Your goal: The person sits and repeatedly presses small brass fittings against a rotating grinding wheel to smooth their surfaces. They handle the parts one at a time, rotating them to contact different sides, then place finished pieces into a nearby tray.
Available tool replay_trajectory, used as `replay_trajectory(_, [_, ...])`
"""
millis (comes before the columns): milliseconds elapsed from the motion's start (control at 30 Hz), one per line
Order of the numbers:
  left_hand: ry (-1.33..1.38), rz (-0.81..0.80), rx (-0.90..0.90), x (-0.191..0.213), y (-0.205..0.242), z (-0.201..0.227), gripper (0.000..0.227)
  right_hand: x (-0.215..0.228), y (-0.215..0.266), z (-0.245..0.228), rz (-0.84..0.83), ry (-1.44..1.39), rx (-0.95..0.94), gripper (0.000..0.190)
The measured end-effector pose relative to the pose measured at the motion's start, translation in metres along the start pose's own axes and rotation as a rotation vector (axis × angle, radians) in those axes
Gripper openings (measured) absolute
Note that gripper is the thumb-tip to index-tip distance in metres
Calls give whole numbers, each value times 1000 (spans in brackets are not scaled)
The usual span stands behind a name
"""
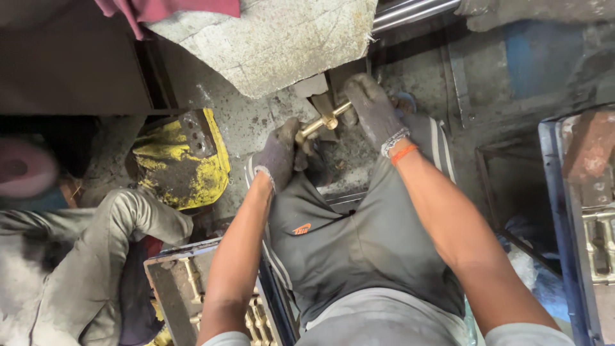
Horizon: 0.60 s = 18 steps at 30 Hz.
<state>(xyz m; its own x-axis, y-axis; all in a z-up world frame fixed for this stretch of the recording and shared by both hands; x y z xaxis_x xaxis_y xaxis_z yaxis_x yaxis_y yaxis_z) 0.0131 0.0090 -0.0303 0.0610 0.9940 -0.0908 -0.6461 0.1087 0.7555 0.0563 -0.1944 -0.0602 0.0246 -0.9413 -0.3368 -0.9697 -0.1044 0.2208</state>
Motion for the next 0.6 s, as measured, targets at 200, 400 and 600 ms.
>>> replay_trajectory(200, [24, -49, -4, -8, 8, 14, 45, -9, -1, -18, 79, -40, -26, 16])
replay_trajectory(400, [-567, -90, -722, -44, 99, 12, 43, -24, 93, -66, 127, -608, 44, 25])
replay_trajectory(600, [-515, 51, -746, -39, 93, 13, 57, -48, 175, -13, -194, 77, -317, 23])
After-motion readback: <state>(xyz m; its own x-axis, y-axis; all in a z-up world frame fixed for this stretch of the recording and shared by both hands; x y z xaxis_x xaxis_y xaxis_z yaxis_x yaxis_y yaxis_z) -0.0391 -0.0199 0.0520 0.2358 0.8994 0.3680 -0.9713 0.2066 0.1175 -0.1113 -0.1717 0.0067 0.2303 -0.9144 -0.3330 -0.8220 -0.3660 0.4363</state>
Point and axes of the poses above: each hand's wrist, its own y-axis away from the middle knuckle, its own x-axis out of the back of the hand, z = x × y, the point moved 7 cm from there along -y, towards the middle knuckle, and after that the axes turned 4 degrees about x, right-handed, at the moved point
